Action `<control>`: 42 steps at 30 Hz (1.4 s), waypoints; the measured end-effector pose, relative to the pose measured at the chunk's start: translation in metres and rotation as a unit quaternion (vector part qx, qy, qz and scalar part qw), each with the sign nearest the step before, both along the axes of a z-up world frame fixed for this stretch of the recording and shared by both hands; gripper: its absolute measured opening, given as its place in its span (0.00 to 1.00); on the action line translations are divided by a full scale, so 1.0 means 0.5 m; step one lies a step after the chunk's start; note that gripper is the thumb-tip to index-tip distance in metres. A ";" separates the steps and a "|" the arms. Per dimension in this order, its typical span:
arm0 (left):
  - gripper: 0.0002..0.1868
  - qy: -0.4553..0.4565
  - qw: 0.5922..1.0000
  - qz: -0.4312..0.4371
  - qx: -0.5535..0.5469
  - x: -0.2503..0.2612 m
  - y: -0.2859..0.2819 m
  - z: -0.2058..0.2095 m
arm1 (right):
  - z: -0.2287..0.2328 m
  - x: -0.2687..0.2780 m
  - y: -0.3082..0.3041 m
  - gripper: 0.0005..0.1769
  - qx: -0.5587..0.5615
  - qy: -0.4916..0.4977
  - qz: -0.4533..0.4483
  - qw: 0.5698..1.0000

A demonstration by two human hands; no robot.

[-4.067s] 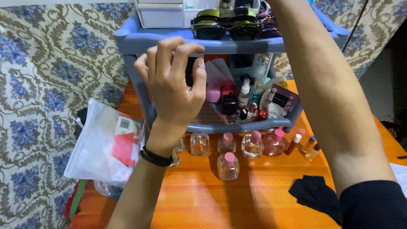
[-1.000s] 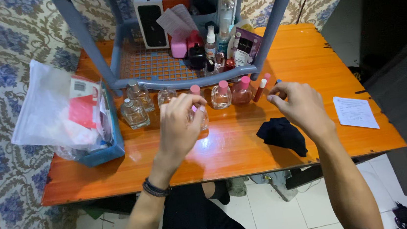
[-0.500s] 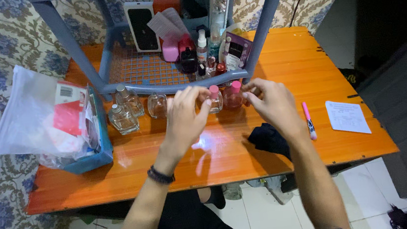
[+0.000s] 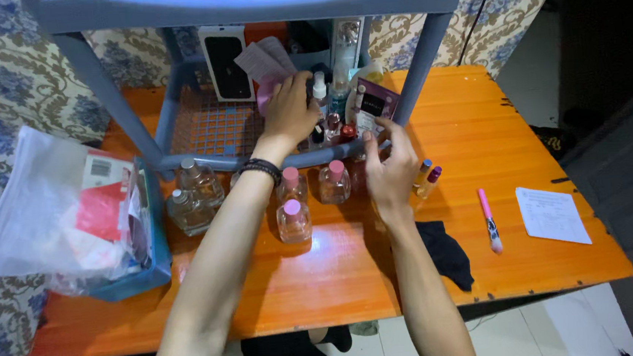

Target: The person removes various cosmetic bottles and containers from a blue plastic rack and places them on an orange table. They handle multiple small bottles, jars, and tubes, arranging them in rows on the table surface.

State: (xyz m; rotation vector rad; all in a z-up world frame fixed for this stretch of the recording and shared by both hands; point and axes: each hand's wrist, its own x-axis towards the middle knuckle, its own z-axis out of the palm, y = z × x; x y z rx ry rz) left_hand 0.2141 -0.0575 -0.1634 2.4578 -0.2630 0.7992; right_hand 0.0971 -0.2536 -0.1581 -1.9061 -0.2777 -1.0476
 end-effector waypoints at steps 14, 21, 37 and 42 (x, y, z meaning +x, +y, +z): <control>0.29 0.079 0.997 0.004 0.006 0.156 0.000 -0.105 | -0.050 -0.017 0.019 0.14 -0.101 -0.059 0.017 0.993; 0.26 0.050 0.999 -0.014 -0.009 0.119 -0.001 -0.065 | -0.053 -0.009 0.013 0.13 -0.097 -0.047 0.013 0.994; 0.15 0.020 0.965 -0.155 -0.212 -0.101 0.072 0.153 | -0.067 -0.021 0.025 0.16 -0.134 -0.038 0.004 0.990; 0.14 -0.002 0.954 -0.245 -0.172 -0.225 0.088 0.197 | -0.065 -0.034 0.029 0.16 -0.140 -0.065 0.003 0.988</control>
